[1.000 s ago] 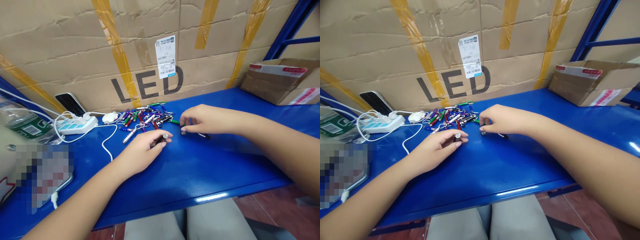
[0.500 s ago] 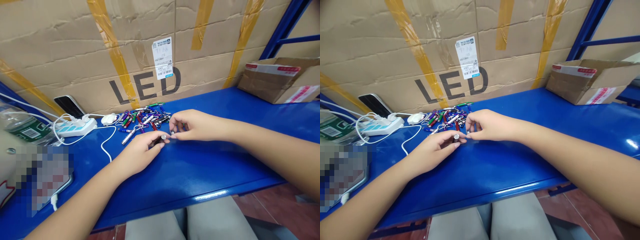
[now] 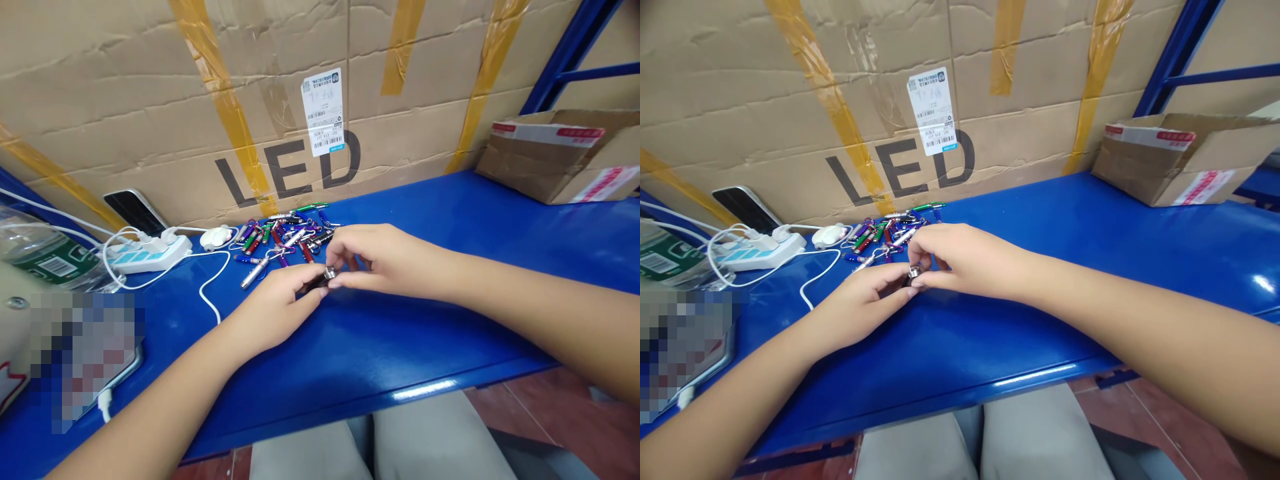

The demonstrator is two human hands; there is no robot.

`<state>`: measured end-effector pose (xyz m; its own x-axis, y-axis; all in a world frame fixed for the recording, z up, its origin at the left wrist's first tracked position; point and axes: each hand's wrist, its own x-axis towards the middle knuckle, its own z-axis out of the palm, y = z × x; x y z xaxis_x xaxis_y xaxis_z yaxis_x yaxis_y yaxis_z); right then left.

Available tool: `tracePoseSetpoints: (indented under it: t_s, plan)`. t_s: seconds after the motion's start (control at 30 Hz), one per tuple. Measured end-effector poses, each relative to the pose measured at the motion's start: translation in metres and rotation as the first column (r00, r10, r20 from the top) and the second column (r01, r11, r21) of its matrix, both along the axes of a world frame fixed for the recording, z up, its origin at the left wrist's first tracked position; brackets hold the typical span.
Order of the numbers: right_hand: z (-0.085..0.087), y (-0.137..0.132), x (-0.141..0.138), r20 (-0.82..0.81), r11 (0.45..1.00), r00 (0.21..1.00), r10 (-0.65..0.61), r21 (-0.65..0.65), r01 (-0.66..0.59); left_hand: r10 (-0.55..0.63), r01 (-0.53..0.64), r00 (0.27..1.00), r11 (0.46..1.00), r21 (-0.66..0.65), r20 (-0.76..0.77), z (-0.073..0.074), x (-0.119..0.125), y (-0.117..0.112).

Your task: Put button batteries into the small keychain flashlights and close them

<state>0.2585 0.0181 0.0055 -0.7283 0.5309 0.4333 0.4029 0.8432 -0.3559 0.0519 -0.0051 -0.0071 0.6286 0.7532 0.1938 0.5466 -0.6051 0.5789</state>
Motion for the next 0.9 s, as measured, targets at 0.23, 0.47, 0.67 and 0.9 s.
tracePoseSetpoints:
  t_s: [0.23, 0.47, 0.67, 0.9]
  plan:
    - [0.0016, -0.0019, 0.0003, 0.103, 0.998, 0.994, -0.04, -0.044, 0.045, 0.002, -0.003, 1.0, 1.0, -0.021, -0.021, 0.0011, 0.0005, -0.0017]
    - [-0.0006, -0.0013, 0.0003, 0.131, 1.0, 0.991, -0.024, 0.01, 0.023, 0.011, -0.011, 1.0, 1.0, -0.016, -0.004, 0.0001, 0.0, -0.0005]
    - [-0.0018, -0.0002, -0.001, 0.058, 1.0, 0.998, 0.024, 0.0, -0.024, 0.005, 0.005, 0.998, 0.988, -0.154, 0.065, -0.0033, -0.0015, 0.001]
    - [0.0018, -0.0005, 0.0019, 0.031, 1.0, 0.999, 0.008, 0.018, -0.008, -0.016, 0.026, 0.998, 0.98, -0.196, 0.053, -0.0004, -0.0012, 0.0002]
